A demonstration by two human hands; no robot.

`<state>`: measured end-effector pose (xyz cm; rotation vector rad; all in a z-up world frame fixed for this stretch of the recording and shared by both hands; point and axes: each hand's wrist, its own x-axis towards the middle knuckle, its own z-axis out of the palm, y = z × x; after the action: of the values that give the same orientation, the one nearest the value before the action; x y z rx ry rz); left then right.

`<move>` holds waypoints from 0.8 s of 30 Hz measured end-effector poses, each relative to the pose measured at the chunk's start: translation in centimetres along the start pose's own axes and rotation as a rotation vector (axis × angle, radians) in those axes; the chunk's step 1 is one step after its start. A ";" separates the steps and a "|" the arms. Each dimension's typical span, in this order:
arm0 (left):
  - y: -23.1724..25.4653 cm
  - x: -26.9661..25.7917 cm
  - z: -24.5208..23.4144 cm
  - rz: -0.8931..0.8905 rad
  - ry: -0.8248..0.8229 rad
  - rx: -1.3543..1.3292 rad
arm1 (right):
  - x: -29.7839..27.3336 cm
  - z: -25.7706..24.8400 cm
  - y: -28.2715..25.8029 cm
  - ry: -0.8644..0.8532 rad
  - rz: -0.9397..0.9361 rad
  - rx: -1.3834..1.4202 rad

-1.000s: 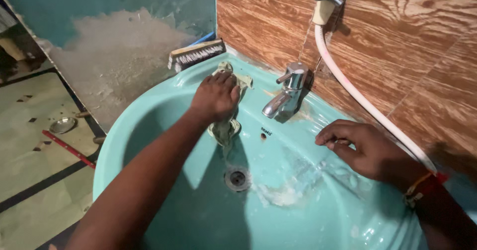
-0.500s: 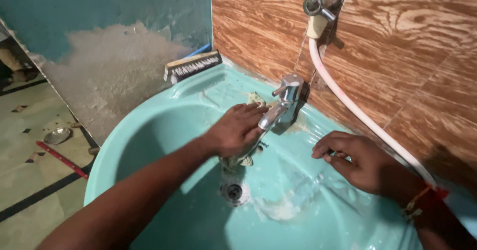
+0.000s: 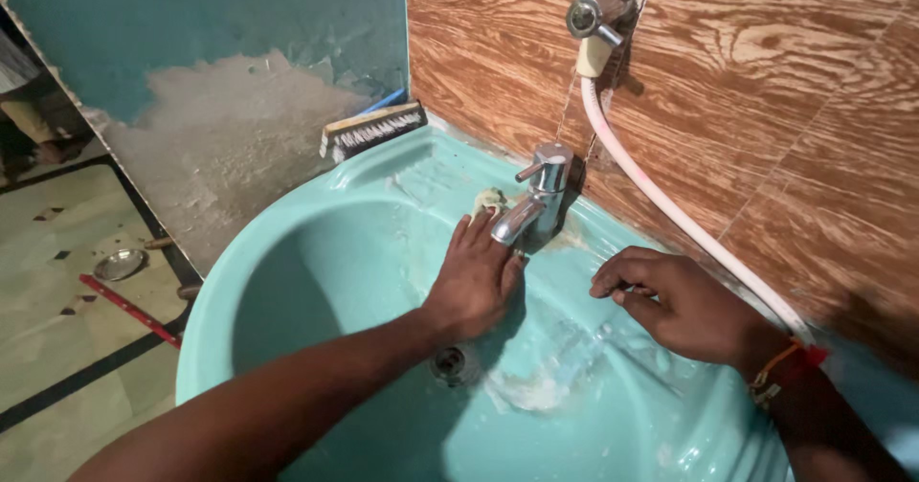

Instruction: The person cleans a bathroom sink by scrubbing the basin and the faucet with a cloth while water is running.

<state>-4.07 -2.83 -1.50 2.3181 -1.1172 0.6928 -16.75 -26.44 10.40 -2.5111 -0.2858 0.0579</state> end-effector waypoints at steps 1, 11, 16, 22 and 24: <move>-0.5 0.1 -0.3 0.017 -0.031 -0.051 | 0.0 -0.1 0.1 0.000 0.004 -0.005; -7.8 2.5 -1.2 -0.110 0.065 0.047 | 0.2 -0.2 0.9 0.016 -0.034 0.023; -3.2 -0.6 1.3 -0.047 0.183 0.031 | 0.0 -0.3 -0.2 0.056 0.023 0.006; 12.3 -5.4 -0.5 0.011 0.053 -0.496 | 0.0 0.1 1.6 0.072 -0.080 0.049; 14.5 -5.0 -1.7 0.070 -0.045 -0.540 | 0.1 0.2 2.4 0.049 -0.147 0.068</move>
<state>-18.86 -6.99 -0.46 1.8481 -1.2307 0.3081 -16.22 -28.15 8.85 -2.4135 -0.4395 -0.0514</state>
